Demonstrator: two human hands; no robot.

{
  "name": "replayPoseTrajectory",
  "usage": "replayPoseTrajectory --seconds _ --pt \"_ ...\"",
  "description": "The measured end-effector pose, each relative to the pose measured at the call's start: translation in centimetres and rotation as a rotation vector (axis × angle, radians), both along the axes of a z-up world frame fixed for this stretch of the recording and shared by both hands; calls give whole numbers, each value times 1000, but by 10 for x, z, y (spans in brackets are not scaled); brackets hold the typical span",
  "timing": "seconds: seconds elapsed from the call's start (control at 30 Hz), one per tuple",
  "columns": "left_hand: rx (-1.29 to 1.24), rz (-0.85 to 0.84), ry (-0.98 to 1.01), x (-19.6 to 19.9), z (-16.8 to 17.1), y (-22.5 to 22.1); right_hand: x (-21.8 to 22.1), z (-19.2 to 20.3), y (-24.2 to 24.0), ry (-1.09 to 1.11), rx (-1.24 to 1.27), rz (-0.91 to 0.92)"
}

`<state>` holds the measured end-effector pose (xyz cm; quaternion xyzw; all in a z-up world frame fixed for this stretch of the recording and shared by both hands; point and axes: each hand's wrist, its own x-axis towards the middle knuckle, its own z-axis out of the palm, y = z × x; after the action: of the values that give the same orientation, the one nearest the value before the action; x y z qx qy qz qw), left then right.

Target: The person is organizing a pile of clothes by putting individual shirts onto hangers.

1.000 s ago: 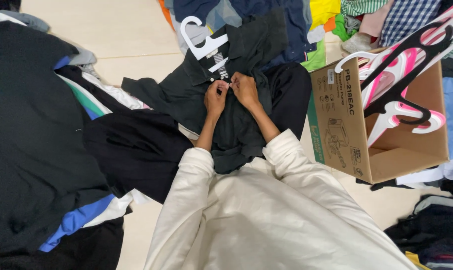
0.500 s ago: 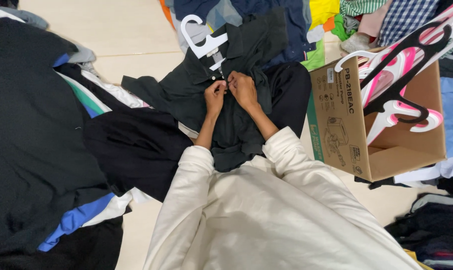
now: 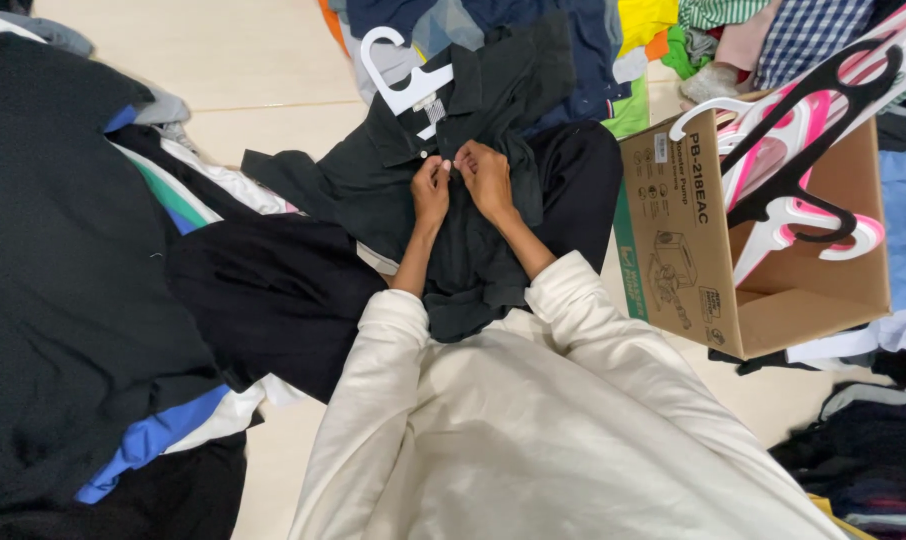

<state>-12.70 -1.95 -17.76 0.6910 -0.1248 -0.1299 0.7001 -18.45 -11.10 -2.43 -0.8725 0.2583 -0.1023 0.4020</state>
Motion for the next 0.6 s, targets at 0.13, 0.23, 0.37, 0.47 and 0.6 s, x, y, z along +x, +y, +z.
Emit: replayPoseTrajectory --seconds 0.13,0.23,0.37,0.47,0.6 --pt "42 -11 -34 -4 17 4 1 -20 -7 49 -56 20" --pt "114 -35 -117 -4 28 7 2 -34 -14 65 -41 34" --pt "205 -101 -301 -3 43 14 4 -51 -21 73 15 29" --pt "256 -125 -377 -3 47 16 2 -56 -22 96 23 43" --pt "318 -130 -471 -3 59 16 3 -65 -24 144 15 54"
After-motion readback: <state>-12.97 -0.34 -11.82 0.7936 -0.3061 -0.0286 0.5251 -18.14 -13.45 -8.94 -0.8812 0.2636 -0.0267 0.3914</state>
